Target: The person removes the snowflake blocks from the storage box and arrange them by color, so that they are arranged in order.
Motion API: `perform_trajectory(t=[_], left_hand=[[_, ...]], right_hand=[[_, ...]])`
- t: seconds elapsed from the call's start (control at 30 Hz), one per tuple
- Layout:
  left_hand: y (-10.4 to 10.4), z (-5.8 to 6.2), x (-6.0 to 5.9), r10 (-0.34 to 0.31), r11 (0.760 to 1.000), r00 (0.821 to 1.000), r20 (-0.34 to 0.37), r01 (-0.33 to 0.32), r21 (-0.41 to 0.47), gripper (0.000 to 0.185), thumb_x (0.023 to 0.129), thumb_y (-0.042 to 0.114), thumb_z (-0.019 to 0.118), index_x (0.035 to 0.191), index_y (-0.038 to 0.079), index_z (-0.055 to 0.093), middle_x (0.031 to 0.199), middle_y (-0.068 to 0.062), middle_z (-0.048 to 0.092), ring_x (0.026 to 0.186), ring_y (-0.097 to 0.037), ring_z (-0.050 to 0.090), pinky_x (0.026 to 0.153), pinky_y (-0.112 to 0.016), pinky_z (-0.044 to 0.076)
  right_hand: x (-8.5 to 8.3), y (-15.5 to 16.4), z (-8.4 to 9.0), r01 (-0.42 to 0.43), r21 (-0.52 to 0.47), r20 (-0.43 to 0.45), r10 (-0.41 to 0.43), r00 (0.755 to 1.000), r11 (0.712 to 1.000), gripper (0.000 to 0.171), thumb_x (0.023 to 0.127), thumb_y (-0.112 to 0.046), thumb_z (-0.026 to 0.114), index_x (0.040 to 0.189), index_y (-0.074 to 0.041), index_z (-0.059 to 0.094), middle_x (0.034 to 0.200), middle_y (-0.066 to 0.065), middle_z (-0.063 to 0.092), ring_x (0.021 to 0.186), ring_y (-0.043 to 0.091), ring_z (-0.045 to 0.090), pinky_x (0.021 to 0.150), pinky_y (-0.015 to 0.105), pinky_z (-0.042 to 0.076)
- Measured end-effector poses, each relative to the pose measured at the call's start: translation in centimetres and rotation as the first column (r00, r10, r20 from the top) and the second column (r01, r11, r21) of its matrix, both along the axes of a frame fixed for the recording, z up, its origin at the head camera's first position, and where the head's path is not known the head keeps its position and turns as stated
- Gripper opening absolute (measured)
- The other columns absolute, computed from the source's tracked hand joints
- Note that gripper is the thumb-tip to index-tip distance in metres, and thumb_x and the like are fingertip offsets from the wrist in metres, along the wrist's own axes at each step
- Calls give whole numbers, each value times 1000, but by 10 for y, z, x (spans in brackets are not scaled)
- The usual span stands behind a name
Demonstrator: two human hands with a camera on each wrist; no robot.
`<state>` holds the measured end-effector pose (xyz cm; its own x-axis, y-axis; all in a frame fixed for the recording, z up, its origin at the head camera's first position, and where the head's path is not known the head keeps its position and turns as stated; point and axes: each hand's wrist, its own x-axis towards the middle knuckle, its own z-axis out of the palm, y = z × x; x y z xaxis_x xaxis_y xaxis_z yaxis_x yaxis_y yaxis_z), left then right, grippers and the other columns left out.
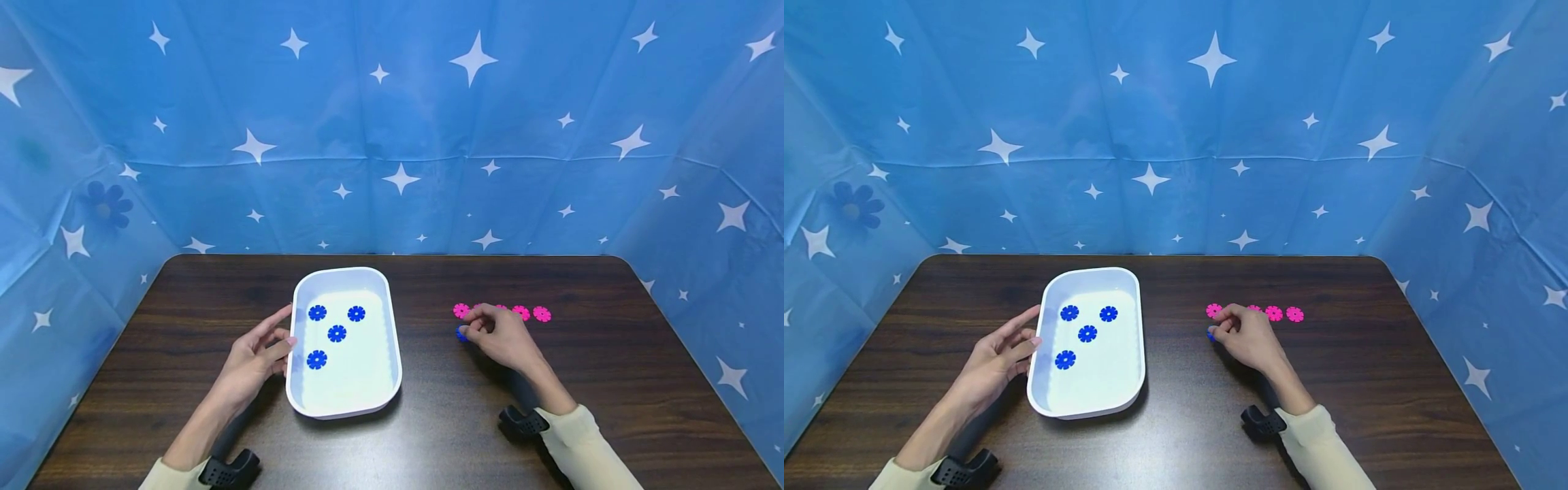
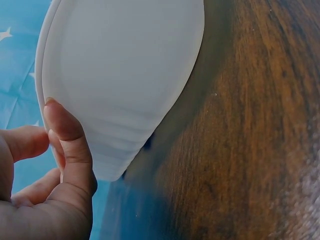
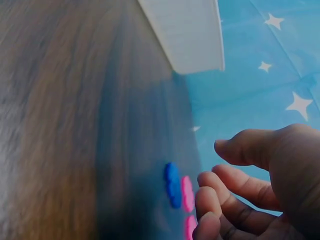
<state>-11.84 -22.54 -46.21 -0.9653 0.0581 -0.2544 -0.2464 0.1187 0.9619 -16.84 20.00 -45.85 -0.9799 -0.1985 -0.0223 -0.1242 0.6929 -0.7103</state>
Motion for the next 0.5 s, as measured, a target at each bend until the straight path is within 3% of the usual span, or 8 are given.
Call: perform_trajectory(t=[0.17,0.5], left_hand=[[0,0,0,5,1000,1000,6,-5,-6,61,103,19,63,158,29,39,117,-8,52,89,-15,63,73,-26,57],[0,2,-1,9,1000,1000,13,-9,-17,61,103,18,63,158,29,38,117,-8,53,88,-16,64,73,-26,57]], right_hand=[[2,-9,11,-62,-21,-16,62,998,998,19,95,-21,71,108,-7,69,80,0,61,68,14,54,57,23,39],[5,-35,27,-193,-39,-68,190,979,980,28,94,-22,75,117,-7,68,90,-1,65,80,14,59,70,25,49]])
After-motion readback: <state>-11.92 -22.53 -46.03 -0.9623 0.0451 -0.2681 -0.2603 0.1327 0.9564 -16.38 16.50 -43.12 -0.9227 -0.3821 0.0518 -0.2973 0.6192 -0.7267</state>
